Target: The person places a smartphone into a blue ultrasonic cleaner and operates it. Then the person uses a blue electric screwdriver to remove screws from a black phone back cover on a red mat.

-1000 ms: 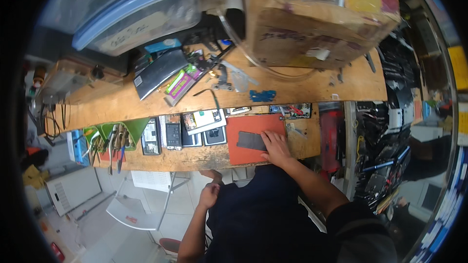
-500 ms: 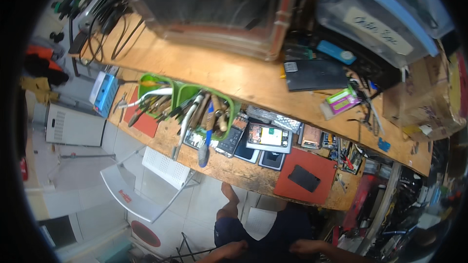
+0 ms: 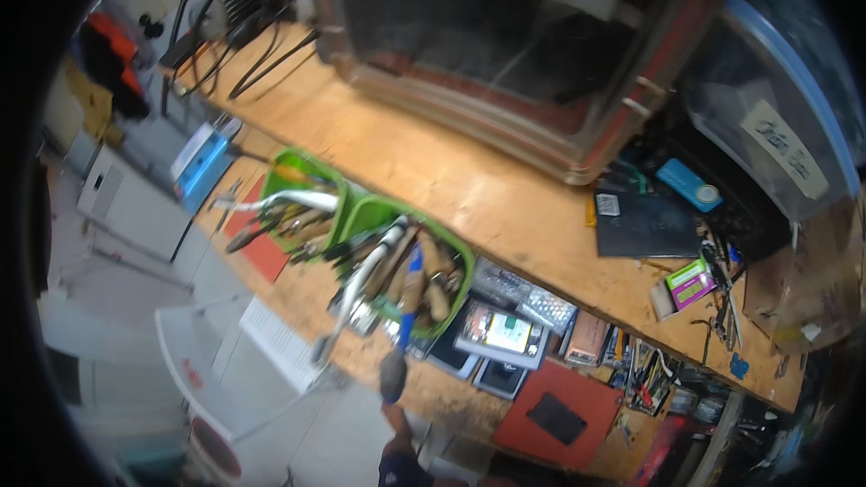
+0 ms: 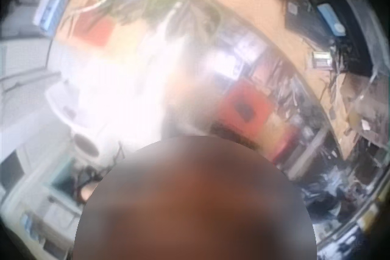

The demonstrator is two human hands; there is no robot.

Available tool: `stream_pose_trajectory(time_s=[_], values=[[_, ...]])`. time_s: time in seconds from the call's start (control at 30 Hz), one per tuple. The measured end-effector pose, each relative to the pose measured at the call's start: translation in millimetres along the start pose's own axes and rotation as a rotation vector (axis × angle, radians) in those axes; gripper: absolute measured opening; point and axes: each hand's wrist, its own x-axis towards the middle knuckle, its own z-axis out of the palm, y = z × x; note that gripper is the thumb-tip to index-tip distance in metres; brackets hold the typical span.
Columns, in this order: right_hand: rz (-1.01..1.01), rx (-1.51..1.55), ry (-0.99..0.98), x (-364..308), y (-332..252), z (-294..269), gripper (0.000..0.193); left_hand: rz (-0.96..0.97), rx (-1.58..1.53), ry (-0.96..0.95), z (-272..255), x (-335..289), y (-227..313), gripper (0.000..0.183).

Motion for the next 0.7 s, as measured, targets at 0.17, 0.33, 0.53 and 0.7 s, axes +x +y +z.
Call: stream_pose_trajectory(time_s=[0.17, 0.33, 0.53, 0.7], values=[[0.043, 0.236, -0.015, 25.7, 48.1, 26.2, 0.032, 0.033, 0.009, -0.035, -3.2, 78.4, -15.6, 0.028], [0.066, 0.326, 0.069, 40.4, 71.3, 0.9, 0.029, 0.094, 0.040, -0.067, -17.6, 118.2, -28.3, 0.034], [-0.047, 0.372, 0.184, 74.3, 140.3, 15.3, 0.027, 0.142, -0.049, -0.090, 19.2, 182.4, -19.0, 0.043], [-0.183, 0.418, 0.402, 128.5, 191.5, 47.7, 0.026, 0.121, -0.087, -0.078, 31.9, 231.1, -12.7, 0.051]])
